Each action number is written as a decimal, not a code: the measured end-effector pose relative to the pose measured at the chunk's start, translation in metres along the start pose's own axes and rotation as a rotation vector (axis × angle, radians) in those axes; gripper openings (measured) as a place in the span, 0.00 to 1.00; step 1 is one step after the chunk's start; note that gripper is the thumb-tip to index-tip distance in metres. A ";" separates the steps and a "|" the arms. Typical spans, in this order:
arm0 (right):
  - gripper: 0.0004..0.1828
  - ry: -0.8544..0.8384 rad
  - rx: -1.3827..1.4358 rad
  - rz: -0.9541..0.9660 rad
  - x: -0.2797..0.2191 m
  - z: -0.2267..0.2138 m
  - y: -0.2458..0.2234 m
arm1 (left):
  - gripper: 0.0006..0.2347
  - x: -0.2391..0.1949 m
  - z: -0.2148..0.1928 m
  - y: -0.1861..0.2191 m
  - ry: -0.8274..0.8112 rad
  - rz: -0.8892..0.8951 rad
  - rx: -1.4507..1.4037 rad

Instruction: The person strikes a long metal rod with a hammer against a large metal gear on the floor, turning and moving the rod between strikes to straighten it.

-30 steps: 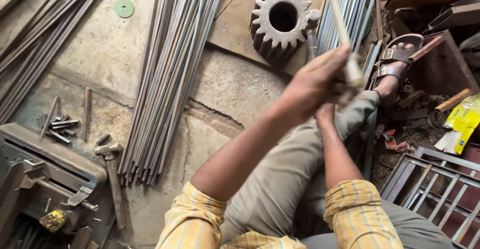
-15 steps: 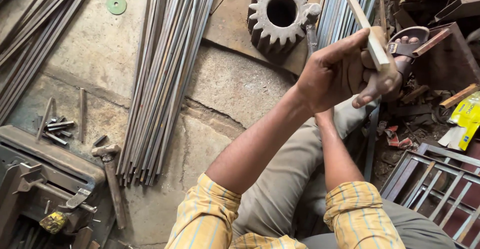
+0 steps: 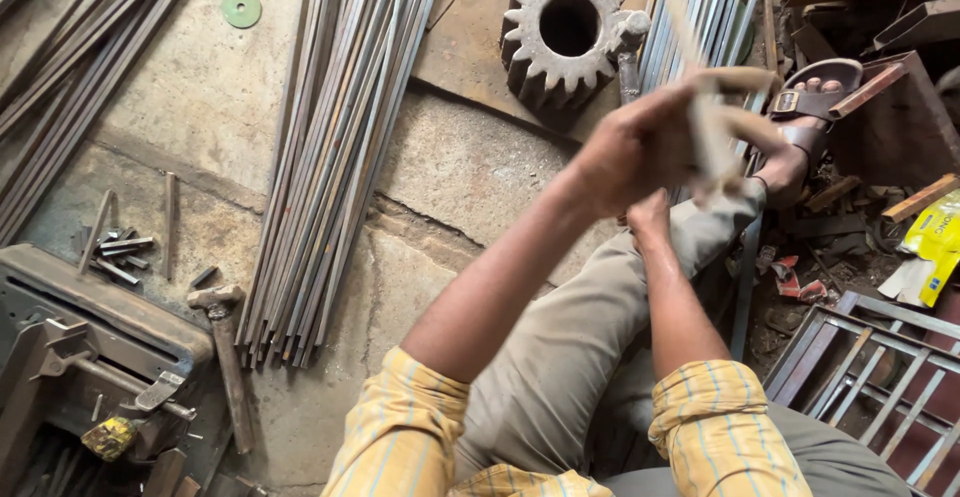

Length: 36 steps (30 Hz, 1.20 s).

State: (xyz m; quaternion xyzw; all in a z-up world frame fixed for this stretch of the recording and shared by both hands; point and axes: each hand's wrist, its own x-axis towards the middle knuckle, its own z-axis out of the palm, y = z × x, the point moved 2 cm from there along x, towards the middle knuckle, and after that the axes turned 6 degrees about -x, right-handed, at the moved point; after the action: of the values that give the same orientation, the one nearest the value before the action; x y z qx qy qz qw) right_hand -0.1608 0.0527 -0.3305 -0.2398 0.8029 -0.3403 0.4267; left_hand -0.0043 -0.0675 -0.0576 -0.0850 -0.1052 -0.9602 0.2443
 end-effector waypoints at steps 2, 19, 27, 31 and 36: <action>0.14 -0.024 0.091 0.054 0.000 0.004 -0.003 | 0.18 -0.017 -0.049 0.004 0.456 0.037 0.110; 0.25 0.116 0.339 -0.396 -0.030 -0.010 -0.042 | 0.13 -0.346 -0.197 -0.101 1.278 -0.080 0.904; 0.28 0.318 -0.142 -0.599 0.009 0.008 -0.048 | 0.13 -0.374 -0.170 -0.104 1.270 -0.092 0.901; 0.29 0.287 -0.088 -0.349 0.004 0.015 -0.030 | 0.13 -0.386 -0.172 -0.104 1.301 -0.112 0.976; 0.30 0.134 0.011 -0.011 -0.011 0.010 -0.036 | 0.13 -0.349 -0.194 -0.086 1.262 -0.110 0.973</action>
State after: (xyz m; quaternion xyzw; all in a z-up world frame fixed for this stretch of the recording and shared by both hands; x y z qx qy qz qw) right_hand -0.1427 0.0333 -0.3018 -0.2185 0.8264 -0.3625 0.3714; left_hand 0.2347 0.1170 -0.3330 0.5961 -0.3584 -0.6841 0.2196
